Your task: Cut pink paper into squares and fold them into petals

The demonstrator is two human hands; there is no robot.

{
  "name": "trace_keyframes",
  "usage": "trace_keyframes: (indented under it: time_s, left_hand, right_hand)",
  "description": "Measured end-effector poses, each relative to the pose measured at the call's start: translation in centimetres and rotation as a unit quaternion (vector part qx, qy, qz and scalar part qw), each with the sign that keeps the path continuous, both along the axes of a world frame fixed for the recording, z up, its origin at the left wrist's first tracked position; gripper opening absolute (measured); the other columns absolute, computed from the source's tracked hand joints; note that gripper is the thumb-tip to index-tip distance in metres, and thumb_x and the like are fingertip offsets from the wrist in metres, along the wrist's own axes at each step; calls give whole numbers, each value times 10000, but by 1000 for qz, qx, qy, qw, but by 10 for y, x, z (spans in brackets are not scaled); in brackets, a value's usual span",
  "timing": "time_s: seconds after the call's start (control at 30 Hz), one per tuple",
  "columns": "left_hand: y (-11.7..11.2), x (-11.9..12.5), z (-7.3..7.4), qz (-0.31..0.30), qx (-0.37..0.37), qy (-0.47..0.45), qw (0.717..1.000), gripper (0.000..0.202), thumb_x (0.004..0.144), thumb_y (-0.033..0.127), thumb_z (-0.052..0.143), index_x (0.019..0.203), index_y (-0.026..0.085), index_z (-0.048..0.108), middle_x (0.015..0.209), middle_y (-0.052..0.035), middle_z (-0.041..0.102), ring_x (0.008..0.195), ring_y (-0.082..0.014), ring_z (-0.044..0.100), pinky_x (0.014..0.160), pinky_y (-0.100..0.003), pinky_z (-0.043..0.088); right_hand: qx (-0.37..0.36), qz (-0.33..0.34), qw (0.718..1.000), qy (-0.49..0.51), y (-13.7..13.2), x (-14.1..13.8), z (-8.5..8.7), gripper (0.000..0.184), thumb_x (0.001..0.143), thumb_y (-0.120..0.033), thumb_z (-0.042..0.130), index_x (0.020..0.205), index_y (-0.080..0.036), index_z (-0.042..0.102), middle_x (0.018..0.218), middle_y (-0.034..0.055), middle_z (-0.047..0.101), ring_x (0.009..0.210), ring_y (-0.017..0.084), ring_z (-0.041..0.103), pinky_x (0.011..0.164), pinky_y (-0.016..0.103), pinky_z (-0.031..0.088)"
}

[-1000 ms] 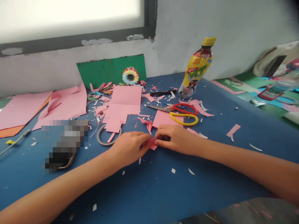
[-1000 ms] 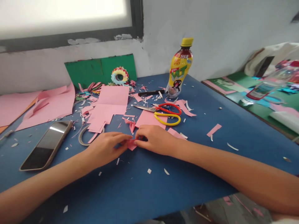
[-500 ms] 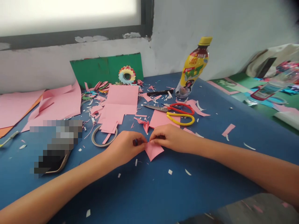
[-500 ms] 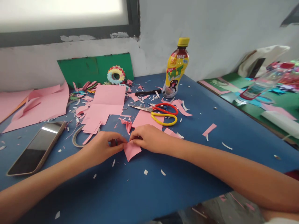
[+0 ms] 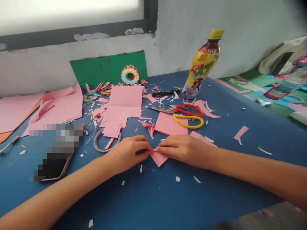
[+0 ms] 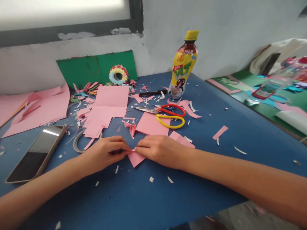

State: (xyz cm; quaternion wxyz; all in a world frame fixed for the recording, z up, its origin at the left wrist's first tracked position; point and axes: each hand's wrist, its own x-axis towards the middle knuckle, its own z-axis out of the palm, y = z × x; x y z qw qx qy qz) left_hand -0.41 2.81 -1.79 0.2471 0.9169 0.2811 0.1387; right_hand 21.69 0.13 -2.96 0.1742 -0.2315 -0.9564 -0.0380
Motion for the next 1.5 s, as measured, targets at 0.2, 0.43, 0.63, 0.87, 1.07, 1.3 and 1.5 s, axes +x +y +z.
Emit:
trace_keyframes:
  time_s: [0.2, 0.43, 0.63, 0.87, 1.07, 1.3, 1.5]
  left_hand:
    - [1, -7, -2, -57, 87, 75, 992, 214, 862, 175, 455, 987, 194, 628, 928, -31, 619, 636, -106, 606, 583, -198, 460]
    - [2, -9, 1, -92, 149, 113, 978, 238, 893, 200, 396, 962, 166, 621, 953, -46, 614, 641, -119, 621, 590, -209, 470]
    - [2, -10, 2, -113, 177, 116, 971, 277, 909, 205, 358, 962, 151, 625, 938, -50, 615, 637, -125, 621, 578, -224, 481]
    - [3, -14, 6, -132, 196, 117, 965, 263, 890, 173, 384, 942, 150, 641, 903, -40, 631, 648, -137, 620, 570, -238, 469]
    - [3, -15, 11, -97, 136, 94, 981, 228, 838, 148, 440, 875, 173, 663, 892, -21, 641, 623, -92, 595, 577, -190, 440]
    - [-4, -11, 9, -116, 204, 153, 960, 332, 828, 177, 411, 1079, 195, 627, 750, -25, 614, 567, -123, 569, 440, -222, 344]
    - [-4, -11, 10, -89, 166, 157, 969, 344, 793, 189, 435, 1062, 230, 645, 679, -6, 606, 550, -132, 564, 441, -236, 309]
  right_hand:
    - [18, 30, 999, -18, 4, 2, 0, 287, 926, -141, 333, 970, -126, 616, 865, 79, 657, 794, 159, 593, 690, 284, 493]
    - [10, 51, 998, -35, 6, 2, 1, 258, 918, -141, 356, 920, -135, 615, 849, 54, 637, 741, 147, 551, 674, 273, 470]
    - [9, 74, 996, -52, 10, 3, 4, 272, 929, -153, 337, 944, -124, 607, 861, 55, 633, 732, 144, 541, 671, 267, 459]
    - [15, 94, 994, -60, 13, 5, 4, 303, 938, -156, 305, 951, -120, 605, 877, 64, 631, 747, 141, 540, 688, 262, 456]
    - [10, 86, 995, -57, 12, 4, 6, 299, 935, -157, 316, 947, -122, 612, 886, 64, 633, 741, 145, 541, 676, 263, 455]
    - [-2, 79, 995, -69, 12, 4, 5, 289, 930, -161, 334, 967, -128, 618, 911, 54, 630, 765, 155, 534, 709, 264, 449]
    - [-1, 60, 996, -64, 10, 0, 1, 298, 923, -159, 346, 1096, -93, 580, 987, 90, 609, 834, 171, 515, 776, 286, 427]
